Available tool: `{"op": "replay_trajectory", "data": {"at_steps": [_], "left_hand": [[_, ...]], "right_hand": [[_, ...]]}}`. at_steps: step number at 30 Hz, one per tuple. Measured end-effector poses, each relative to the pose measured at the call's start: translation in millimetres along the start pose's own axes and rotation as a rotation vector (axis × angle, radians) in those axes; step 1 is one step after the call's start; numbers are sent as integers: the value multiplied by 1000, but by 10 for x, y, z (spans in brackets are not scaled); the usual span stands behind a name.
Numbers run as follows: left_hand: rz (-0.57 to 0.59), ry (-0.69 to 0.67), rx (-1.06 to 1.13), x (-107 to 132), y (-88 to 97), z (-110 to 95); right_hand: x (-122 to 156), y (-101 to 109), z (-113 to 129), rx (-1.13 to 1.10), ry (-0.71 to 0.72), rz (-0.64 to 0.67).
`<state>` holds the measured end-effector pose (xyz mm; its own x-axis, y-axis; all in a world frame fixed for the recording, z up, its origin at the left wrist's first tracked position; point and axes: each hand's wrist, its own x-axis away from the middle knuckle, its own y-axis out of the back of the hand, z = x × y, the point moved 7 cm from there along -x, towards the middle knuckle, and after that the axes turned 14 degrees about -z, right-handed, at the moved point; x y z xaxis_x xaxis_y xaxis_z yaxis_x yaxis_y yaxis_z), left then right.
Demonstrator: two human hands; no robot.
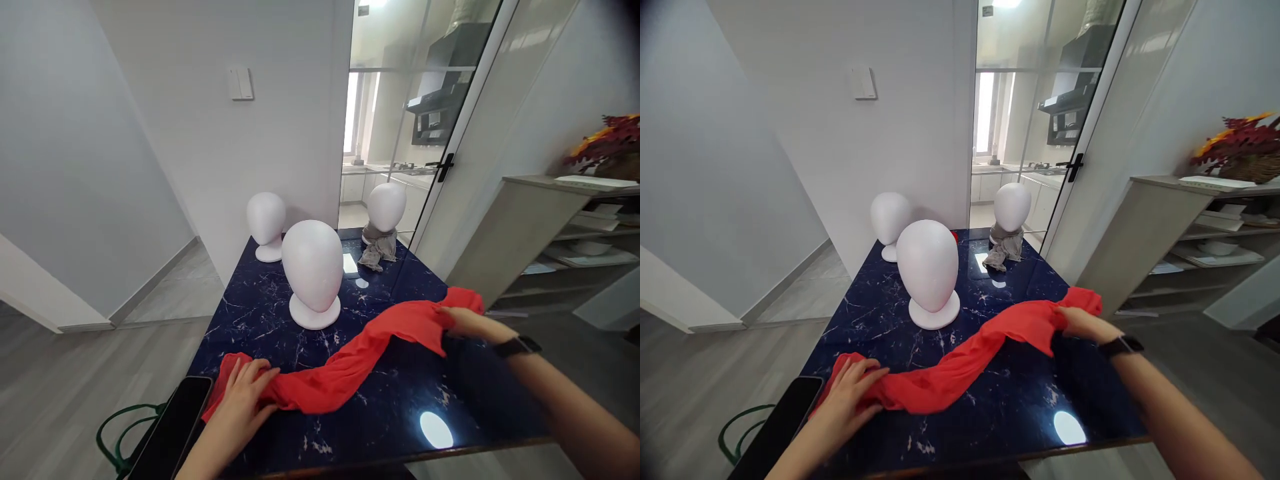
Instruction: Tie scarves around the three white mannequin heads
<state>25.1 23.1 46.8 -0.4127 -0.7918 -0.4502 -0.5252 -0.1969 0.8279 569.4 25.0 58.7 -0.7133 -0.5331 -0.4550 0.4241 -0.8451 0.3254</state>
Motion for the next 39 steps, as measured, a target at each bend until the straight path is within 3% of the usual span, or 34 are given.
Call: {"op": "replay_trajectory", "data": {"at_steps": [2, 5, 8, 11, 15, 18, 21, 23, 25, 28, 32, 36, 39], "left_hand": [[8, -21, 9, 80, -5, -59], [-12, 1, 47, 56, 4, -171], [55, -18, 74, -13, -170, -318], [126, -23, 57, 18, -368, -347], [60, 13, -29, 252, -333, -94], [-188, -108, -94, 472, -125, 81], [-370, -205, -170, 633, -39, 170], [-363, -183, -214, 644, -73, 199], [-300, -161, -229, 609, -97, 164], [-244, -152, -169, 546, 3, 3], [-224, -173, -56, 452, 116, -329], [-23, -193, -52, 368, -239, -532], [102, -111, -53, 364, -526, -424]], "right_hand": [[338, -189, -4, 184, 155, 212], [832, -447, 427, 315, 452, 452], [1258, -732, 910, 173, 507, 627], [1626, -994, 1048, 95, 528, 791], [1800, -997, 698, 67, 437, 826], [1770, -767, 381, -54, 262, 750], [1696, -472, 113, -140, 85, 564], [1676, -311, -12, -129, 38, 468], [1692, -219, -48, -51, 78, 459], [1751, -179, 121, 131, 249, 505], [1944, -328, 722, 197, 453, 548], [2388, -769, 1191, 200, 576, 817], [2588, -976, 1263, 259, 618, 845]]}}
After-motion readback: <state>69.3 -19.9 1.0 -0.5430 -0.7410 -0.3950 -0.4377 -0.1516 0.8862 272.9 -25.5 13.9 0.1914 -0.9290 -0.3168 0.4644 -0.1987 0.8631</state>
